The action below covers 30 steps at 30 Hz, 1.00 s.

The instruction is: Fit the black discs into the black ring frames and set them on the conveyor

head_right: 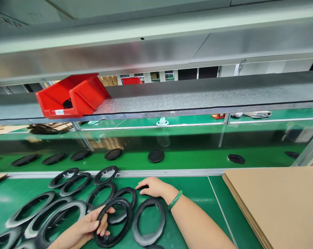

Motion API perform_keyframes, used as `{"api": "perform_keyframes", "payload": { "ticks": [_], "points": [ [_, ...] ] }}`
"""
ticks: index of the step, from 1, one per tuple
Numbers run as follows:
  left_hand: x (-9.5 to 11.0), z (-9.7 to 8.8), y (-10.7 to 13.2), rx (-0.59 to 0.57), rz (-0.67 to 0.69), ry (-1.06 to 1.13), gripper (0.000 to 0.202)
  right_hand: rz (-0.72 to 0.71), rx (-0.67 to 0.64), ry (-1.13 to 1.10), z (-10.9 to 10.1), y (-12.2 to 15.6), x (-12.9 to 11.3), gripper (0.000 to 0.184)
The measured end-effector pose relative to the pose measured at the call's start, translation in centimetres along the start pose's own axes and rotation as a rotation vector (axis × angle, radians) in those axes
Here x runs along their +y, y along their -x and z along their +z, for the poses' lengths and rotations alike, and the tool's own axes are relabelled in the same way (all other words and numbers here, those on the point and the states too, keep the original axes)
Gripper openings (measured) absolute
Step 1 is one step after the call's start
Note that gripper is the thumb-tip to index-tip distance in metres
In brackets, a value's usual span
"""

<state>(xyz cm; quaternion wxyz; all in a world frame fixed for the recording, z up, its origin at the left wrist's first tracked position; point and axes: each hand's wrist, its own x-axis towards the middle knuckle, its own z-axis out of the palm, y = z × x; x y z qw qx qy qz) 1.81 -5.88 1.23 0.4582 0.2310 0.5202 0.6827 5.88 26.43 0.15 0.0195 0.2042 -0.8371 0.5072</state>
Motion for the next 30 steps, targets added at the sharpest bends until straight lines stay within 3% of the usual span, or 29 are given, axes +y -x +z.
{"api": "perform_keyframes", "payload": {
  "ticks": [30],
  "points": [
    [0.0,-0.1,-0.1,-0.018,-0.032,-0.04,0.057,0.012,-0.007,-0.047,-0.2,-0.1,1.2,0.033]
  ]
}}
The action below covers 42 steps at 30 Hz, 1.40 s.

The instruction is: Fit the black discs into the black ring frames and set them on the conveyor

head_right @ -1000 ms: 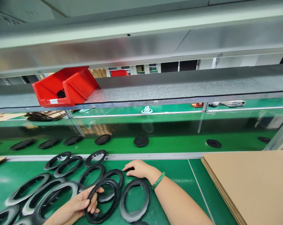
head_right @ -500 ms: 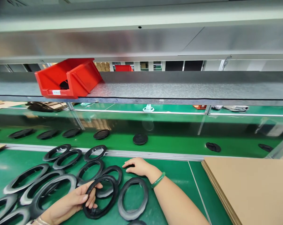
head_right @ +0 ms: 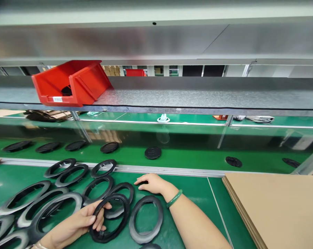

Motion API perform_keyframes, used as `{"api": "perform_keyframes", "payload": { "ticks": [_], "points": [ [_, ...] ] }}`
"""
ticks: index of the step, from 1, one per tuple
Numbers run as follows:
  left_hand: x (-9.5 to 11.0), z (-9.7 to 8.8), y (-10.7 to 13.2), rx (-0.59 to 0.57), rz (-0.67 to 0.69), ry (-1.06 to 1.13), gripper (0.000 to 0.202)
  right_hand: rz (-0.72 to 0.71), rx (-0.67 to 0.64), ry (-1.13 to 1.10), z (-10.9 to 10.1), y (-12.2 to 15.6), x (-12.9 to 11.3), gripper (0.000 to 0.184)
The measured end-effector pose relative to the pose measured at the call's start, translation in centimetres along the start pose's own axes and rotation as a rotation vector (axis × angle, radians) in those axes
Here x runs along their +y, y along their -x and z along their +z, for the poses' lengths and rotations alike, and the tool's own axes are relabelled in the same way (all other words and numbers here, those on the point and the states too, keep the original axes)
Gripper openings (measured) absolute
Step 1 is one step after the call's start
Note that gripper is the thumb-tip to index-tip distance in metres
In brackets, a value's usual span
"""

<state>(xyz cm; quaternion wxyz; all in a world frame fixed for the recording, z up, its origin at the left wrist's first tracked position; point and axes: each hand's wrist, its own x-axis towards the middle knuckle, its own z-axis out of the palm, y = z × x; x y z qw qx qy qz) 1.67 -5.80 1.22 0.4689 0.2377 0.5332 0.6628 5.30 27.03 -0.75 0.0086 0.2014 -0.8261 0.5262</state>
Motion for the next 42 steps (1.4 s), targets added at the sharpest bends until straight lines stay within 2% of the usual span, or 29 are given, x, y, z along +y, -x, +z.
{"api": "perform_keyframes", "payload": {
  "ticks": [18,42],
  "points": [
    [0.1,-0.3,-0.1,-0.08,0.006,0.008,0.051,-0.014,0.002,-0.014,-0.1,0.0,0.1,0.034],
    [-0.2,-1.0,-0.2,-0.096,0.01,-0.003,0.047,-0.008,0.003,-0.017,-0.2,0.1,-0.2,0.032]
  ]
}}
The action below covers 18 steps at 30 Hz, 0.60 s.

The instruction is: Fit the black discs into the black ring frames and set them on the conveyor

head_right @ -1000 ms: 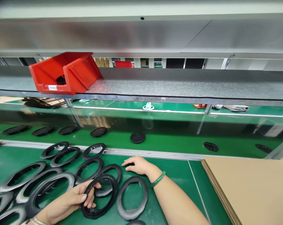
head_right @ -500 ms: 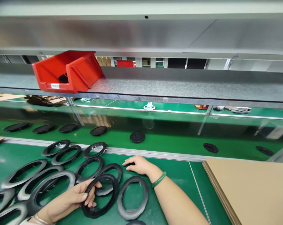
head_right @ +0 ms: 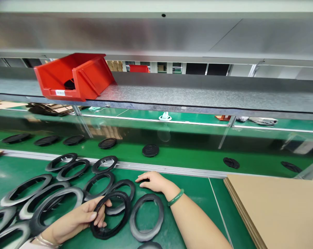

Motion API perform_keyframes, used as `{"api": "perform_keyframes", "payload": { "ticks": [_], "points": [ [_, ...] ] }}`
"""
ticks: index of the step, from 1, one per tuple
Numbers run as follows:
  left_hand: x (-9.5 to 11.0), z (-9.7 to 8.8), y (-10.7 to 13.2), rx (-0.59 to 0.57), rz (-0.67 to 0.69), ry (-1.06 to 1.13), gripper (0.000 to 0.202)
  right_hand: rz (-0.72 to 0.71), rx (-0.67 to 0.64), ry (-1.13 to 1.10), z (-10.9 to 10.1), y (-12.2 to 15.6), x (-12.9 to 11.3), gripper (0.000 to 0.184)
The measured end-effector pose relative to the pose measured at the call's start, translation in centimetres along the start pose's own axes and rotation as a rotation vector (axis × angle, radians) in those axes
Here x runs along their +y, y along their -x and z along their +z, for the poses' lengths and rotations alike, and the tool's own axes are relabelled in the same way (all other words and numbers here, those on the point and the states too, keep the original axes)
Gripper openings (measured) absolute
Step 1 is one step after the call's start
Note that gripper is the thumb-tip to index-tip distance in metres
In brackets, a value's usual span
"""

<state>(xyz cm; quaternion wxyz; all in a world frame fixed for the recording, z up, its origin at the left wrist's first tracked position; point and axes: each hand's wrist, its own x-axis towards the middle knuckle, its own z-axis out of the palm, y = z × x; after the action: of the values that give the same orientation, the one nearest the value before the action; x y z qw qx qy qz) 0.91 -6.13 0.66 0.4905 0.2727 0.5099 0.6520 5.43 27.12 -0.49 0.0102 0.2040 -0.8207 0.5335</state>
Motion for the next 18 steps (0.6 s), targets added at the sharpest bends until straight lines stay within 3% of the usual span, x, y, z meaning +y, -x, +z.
{"api": "perform_keyframes", "payload": {
  "ticks": [6,18],
  "points": [
    [0.2,0.3,0.1,0.022,0.0,-0.065,0.05,0.026,0.022,0.02,0.0,0.2,-0.6,0.032],
    [-0.3,1.7,0.3,0.058,0.094,-0.105,0.043,0.133,0.215,0.096,-0.6,0.8,0.3,0.043]
  ]
}}
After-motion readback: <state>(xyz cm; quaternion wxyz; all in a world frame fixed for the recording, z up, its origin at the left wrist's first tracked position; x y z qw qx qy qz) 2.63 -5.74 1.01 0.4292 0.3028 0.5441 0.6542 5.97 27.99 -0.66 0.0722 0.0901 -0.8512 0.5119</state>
